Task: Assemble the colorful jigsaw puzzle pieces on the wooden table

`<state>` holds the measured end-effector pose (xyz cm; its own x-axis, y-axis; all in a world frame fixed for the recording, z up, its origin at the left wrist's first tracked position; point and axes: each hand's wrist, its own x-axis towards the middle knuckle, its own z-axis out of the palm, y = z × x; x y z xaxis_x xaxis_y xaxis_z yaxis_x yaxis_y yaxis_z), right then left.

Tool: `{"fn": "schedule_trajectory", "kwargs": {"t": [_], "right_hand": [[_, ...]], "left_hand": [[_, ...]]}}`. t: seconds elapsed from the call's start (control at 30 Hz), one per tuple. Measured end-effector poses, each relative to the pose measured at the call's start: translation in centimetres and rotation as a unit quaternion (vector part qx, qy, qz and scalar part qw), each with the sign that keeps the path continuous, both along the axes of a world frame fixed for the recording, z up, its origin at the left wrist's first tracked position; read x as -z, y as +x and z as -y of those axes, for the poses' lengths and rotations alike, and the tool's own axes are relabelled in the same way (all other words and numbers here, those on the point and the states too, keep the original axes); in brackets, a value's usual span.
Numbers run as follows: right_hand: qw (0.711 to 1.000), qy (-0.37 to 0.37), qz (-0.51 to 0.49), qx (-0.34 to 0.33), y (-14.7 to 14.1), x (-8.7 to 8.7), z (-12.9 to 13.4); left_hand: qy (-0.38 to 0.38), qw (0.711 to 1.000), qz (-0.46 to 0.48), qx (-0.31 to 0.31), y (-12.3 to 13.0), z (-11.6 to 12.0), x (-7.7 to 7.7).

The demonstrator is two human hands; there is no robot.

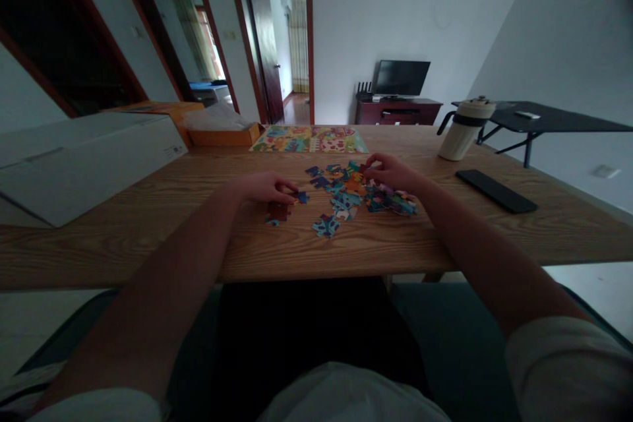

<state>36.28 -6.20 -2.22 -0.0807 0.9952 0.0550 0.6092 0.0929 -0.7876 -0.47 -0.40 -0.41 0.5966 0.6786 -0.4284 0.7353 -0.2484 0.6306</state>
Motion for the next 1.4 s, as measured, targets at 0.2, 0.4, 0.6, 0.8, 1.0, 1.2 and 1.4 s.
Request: {"fn": "schedule_trajectory", "kwargs": {"t": [0.2,0.4,0.6,0.8,1.0,1.2,1.4], "right_hand": [[0.999,0.038,0.016,0.01,-0.2,0.1,0.0],[0.971,0.187,0.146,0.027,1.0,-0.5,0.0],[0.97,0.116,0.207,-0.048,1.3,-0.7,0.3],[0.969,0.061,0.233,-0.045,1.8,-0.2,0.4],[0.971,0.038,0.229,-0.064,1.8,-0.1,0.2],[0.971,0.052,0.225,-0.055,2.5,0.2,-0.4],[0.956,0.056,0.279,-0.066,3.1,0.3,-0.5]], "left_hand": [[0.006,1.0,-0.001,0.004,0.0,0.1,-0.1],[-0.002,1.0,0.002,-0.002,0.1,0.4,-0.2],[-0.03,0.999,0.014,-0.007,0.4,0.9,-0.5],[-0.028,0.999,0.016,-0.006,0.5,1.0,-0.7],[-0.043,0.999,0.021,-0.005,0.5,0.8,-0.5],[-0.035,0.999,0.008,-0.02,0.5,0.9,-0.5],[-0.011,1.0,0.007,-0.011,0.3,0.5,-0.3]]}}
